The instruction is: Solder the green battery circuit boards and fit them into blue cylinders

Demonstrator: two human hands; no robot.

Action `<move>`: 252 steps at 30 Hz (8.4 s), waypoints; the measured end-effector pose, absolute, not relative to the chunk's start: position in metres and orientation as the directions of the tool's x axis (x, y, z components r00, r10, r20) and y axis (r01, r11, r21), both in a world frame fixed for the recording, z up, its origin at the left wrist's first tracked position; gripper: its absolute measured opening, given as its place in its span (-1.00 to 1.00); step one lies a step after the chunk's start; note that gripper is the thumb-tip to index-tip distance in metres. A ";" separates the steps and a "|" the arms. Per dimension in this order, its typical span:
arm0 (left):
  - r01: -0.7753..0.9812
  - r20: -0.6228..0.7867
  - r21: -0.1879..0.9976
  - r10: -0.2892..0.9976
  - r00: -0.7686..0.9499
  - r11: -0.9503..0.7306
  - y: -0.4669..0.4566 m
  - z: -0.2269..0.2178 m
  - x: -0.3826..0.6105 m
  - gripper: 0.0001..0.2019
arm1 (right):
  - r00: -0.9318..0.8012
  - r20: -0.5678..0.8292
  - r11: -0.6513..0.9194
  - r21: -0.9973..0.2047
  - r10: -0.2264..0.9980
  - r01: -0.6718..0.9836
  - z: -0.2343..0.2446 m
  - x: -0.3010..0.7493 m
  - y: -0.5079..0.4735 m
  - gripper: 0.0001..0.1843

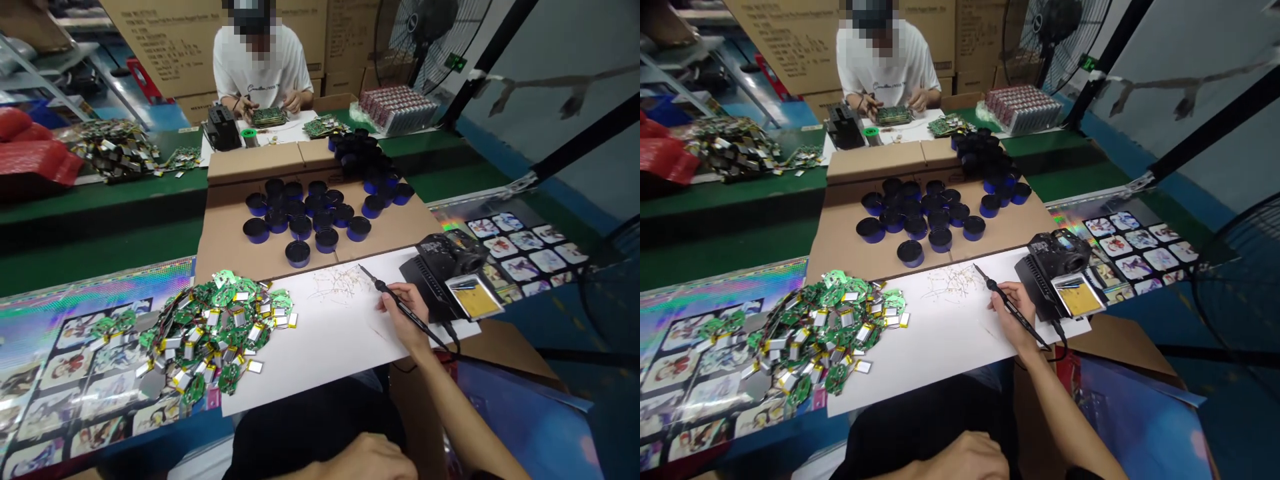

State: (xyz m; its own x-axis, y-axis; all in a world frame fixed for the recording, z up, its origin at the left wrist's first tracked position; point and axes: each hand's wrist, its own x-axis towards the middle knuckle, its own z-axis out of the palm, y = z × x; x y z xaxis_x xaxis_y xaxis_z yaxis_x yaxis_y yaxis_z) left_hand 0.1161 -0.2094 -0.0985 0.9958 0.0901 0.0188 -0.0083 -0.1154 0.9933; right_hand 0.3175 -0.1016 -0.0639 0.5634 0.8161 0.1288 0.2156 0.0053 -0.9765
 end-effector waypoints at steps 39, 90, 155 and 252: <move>0.707 0.179 0.562 0.897 0.403 -0.430 0.061 -0.005 0.071 -0.76 | 0.618 0.509 0.282 -0.857 0.599 0.432 -0.052 0.284 -0.107 -0.69; -0.071 0.151 0.987 0.986 0.067 -0.146 0.008 0.028 0.014 -0.62 | 0.092 0.644 0.569 -0.727 0.760 0.385 -0.007 0.198 -0.058 -0.46; 0.037 -0.072 0.997 0.973 0.219 0.065 -0.058 -0.041 0.044 -0.78 | -0.105 0.530 0.476 -0.636 0.841 0.607 -0.045 0.230 -0.104 -0.47; 0.216 0.288 0.832 0.730 0.620 -0.512 -0.020 -0.035 0.025 -0.90 | -0.034 0.326 0.308 -0.846 0.945 0.436 0.003 0.277 -0.104 -0.85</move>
